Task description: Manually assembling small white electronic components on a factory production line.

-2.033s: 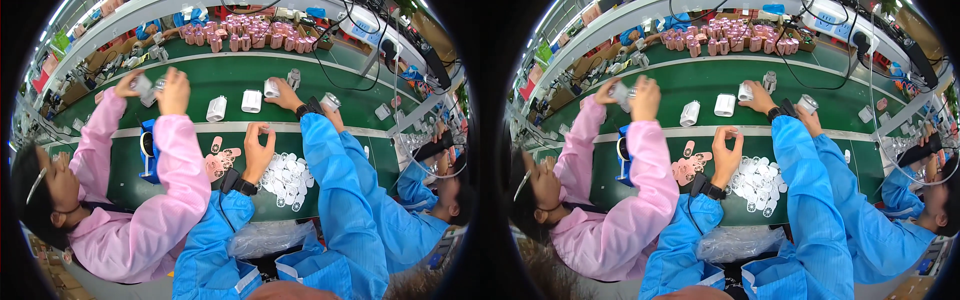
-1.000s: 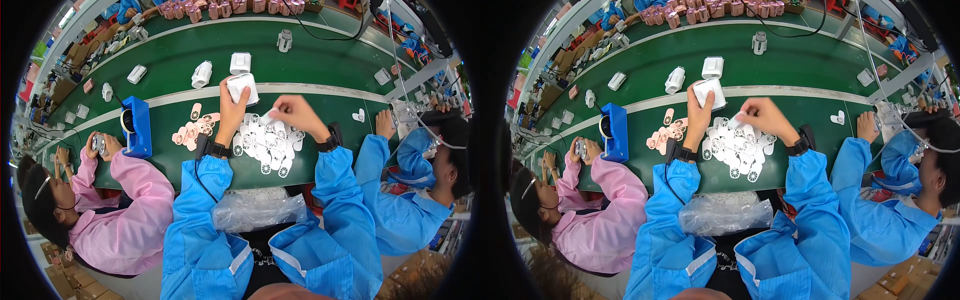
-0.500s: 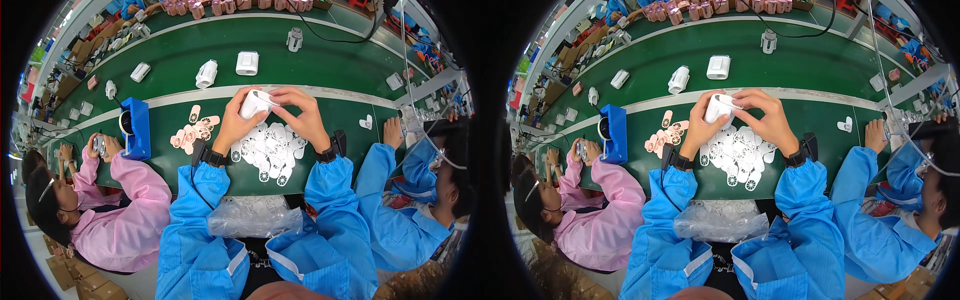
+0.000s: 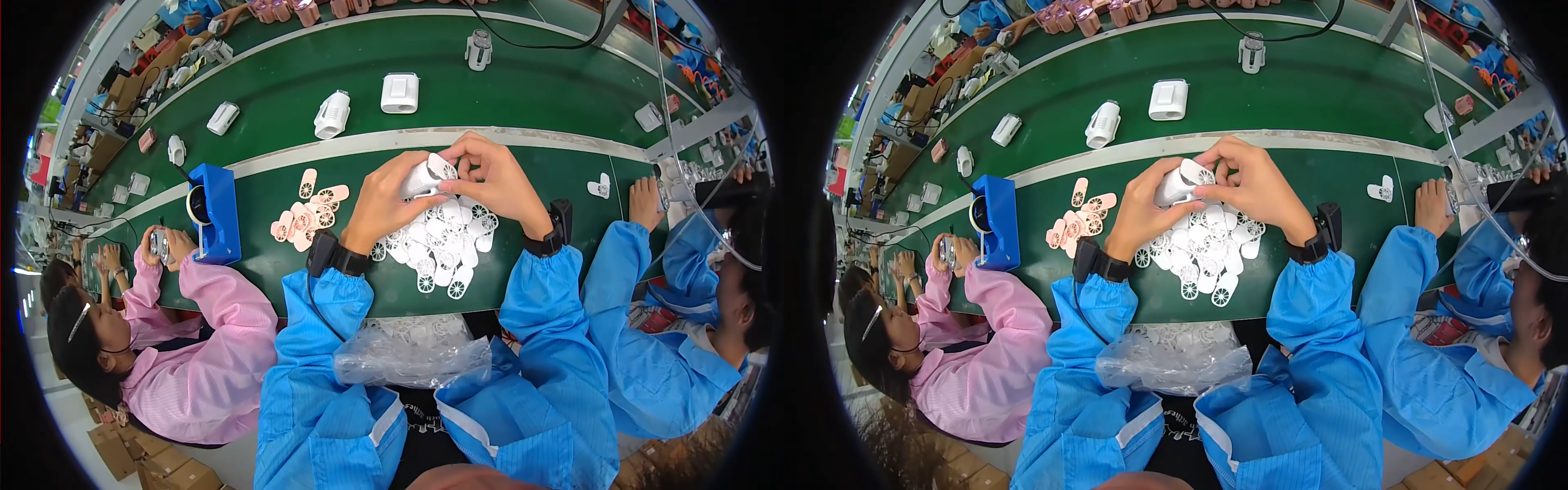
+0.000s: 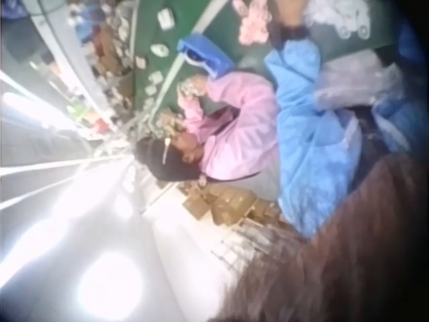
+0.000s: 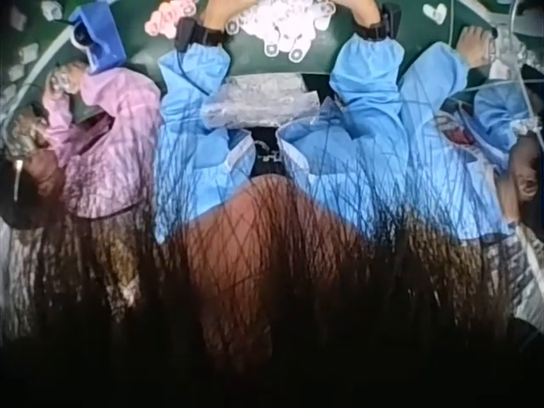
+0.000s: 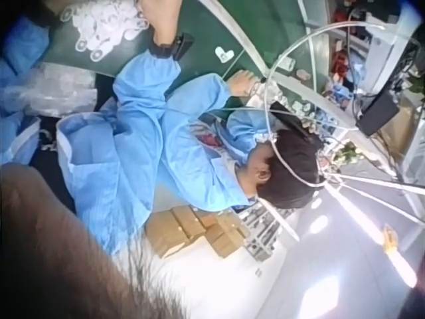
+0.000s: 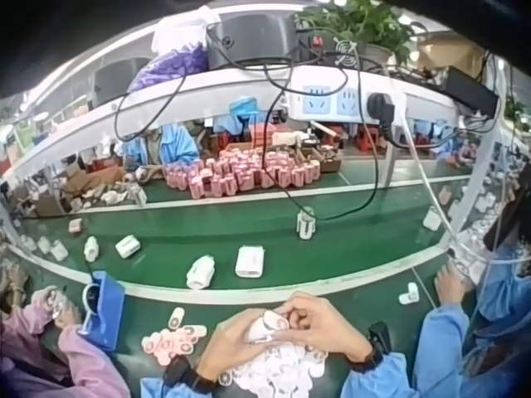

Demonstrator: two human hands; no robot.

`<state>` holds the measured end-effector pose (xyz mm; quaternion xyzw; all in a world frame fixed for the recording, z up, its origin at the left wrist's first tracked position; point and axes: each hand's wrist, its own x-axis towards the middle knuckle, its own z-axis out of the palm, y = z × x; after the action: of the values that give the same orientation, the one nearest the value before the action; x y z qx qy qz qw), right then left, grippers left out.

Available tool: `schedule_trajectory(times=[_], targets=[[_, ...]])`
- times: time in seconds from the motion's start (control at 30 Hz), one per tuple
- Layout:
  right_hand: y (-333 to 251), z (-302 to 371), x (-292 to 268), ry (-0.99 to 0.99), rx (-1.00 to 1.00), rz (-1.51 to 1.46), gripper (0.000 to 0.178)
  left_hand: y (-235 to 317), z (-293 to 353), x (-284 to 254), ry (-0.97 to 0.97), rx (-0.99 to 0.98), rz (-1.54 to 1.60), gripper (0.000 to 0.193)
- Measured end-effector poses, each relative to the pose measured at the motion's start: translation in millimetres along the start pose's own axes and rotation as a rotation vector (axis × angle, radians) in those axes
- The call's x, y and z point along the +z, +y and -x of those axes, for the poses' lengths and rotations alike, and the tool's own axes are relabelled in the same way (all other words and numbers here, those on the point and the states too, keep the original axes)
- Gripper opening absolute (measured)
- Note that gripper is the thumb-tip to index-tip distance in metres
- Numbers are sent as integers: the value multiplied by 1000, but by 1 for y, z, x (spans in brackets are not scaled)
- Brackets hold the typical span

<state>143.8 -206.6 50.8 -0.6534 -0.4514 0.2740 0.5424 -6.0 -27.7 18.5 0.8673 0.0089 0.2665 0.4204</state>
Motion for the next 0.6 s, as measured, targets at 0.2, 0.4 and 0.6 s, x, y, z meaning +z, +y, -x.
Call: schedule_trajectory(times=[0.2,0.4,0.6], targets=[[14,-3,8,103,-65,-247,21,5,-3,1,-1,32,13,61],[7,-6,19,262,-123,-385,23,2,-3,5,-3,44,17,63],[1,-3,30,331,-159,-459,31,2,2,6,1,47,32,65]])
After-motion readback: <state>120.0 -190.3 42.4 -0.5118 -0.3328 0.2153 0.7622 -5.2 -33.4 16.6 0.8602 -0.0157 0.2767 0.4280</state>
